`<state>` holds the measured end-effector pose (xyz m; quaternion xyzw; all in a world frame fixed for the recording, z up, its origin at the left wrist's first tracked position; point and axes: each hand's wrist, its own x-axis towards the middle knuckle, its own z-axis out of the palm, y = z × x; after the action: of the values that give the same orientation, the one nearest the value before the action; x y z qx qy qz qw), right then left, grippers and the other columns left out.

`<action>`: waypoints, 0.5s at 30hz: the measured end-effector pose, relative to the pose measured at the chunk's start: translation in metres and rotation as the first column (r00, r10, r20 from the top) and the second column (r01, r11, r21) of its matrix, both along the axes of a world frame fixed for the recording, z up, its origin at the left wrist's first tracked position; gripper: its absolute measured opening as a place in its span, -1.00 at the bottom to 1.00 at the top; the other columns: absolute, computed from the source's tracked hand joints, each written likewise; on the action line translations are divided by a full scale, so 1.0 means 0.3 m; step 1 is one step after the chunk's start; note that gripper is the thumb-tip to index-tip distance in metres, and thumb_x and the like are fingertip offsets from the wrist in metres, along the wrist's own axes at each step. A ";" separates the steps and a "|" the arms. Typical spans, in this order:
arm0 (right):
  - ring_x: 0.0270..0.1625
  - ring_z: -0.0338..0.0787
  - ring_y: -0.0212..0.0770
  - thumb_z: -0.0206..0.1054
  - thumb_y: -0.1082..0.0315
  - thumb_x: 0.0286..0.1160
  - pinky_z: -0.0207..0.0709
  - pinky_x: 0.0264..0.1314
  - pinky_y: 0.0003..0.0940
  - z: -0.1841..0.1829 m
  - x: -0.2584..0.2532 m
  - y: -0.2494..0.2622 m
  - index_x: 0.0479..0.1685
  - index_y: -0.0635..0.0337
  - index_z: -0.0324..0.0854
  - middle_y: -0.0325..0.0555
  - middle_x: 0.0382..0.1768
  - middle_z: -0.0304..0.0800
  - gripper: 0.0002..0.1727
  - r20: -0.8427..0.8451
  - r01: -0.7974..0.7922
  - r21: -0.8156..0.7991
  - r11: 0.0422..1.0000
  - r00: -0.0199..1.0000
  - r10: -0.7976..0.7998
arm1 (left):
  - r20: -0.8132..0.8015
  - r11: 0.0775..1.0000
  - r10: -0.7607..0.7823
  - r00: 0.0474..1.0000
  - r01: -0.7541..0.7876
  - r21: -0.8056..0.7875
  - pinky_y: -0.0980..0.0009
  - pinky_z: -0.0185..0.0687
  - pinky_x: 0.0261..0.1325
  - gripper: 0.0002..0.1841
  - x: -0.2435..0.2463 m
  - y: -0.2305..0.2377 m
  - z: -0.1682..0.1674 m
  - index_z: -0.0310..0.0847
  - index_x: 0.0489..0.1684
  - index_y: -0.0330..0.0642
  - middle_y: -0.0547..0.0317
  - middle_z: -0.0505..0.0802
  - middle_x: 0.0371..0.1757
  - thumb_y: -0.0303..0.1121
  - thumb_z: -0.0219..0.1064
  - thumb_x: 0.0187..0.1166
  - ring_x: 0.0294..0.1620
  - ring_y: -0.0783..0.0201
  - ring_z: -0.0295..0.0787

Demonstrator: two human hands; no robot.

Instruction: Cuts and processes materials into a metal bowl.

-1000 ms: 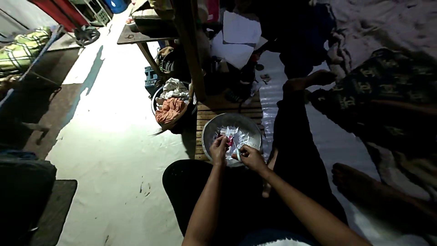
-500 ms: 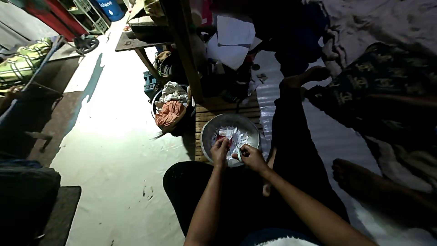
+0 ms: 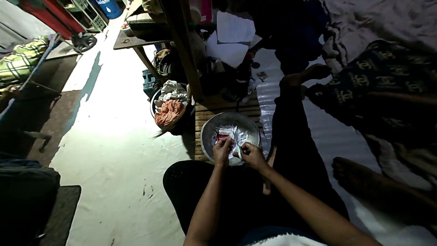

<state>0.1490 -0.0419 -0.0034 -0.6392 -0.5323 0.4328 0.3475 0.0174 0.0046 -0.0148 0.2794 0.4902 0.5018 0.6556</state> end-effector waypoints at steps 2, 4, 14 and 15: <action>-0.44 0.51 -0.45 0.58 0.24 0.36 0.44 -0.29 -0.49 0.002 -0.004 -0.002 -0.19 0.38 0.65 -0.15 -0.42 0.65 -0.65 -0.002 0.010 0.012 1.000 1.000 -0.010 | 0.006 1.000 0.000 1.000 0.000 0.000 0.64 0.55 -0.44 -0.90 0.000 0.000 0.002 0.68 -0.13 -0.47 0.21 0.79 -0.46 -0.60 0.25 0.66 -0.55 0.53 0.61; -0.45 0.48 -0.47 0.57 0.27 0.35 0.41 -0.30 -0.51 0.003 -0.006 -0.003 -0.20 0.39 0.64 -0.17 -0.43 0.63 -0.67 -0.004 0.013 0.014 1.000 1.000 -0.013 | 0.011 1.000 0.001 1.000 -0.001 0.000 0.64 0.55 -0.43 -0.89 -0.002 -0.001 0.002 0.68 -0.13 -0.47 0.21 0.79 -0.45 -0.61 0.24 0.66 -0.55 0.53 0.61; -0.43 0.51 -0.41 0.57 0.28 0.35 0.45 -0.27 -0.44 -0.016 0.013 0.000 -0.13 0.42 0.65 -0.11 -0.40 0.65 -0.65 0.004 -0.010 -0.014 1.000 1.000 0.010 | -0.056 0.992 -0.018 0.998 0.025 0.125 0.62 0.58 -0.36 -0.83 -0.009 -0.001 -0.020 0.68 0.02 -0.53 0.20 0.81 -0.40 -0.63 0.24 0.63 -0.50 0.55 0.63; -0.42 0.51 -0.42 0.57 0.26 0.35 0.45 -0.27 -0.45 -0.016 0.014 0.000 -0.13 0.41 0.64 -0.11 -0.39 0.65 -0.63 0.005 -0.007 -0.013 1.000 1.000 0.007 | -0.064 0.991 -0.023 0.998 0.031 0.127 0.63 0.58 -0.37 -0.84 -0.009 -0.002 -0.020 0.68 0.01 -0.52 0.21 0.81 -0.41 -0.63 0.24 0.63 -0.50 0.55 0.63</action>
<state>0.1533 -0.0419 -0.0083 -0.6406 -0.5325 0.4360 0.3406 0.0148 0.0041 -0.0209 0.3432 0.4735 0.5141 0.6275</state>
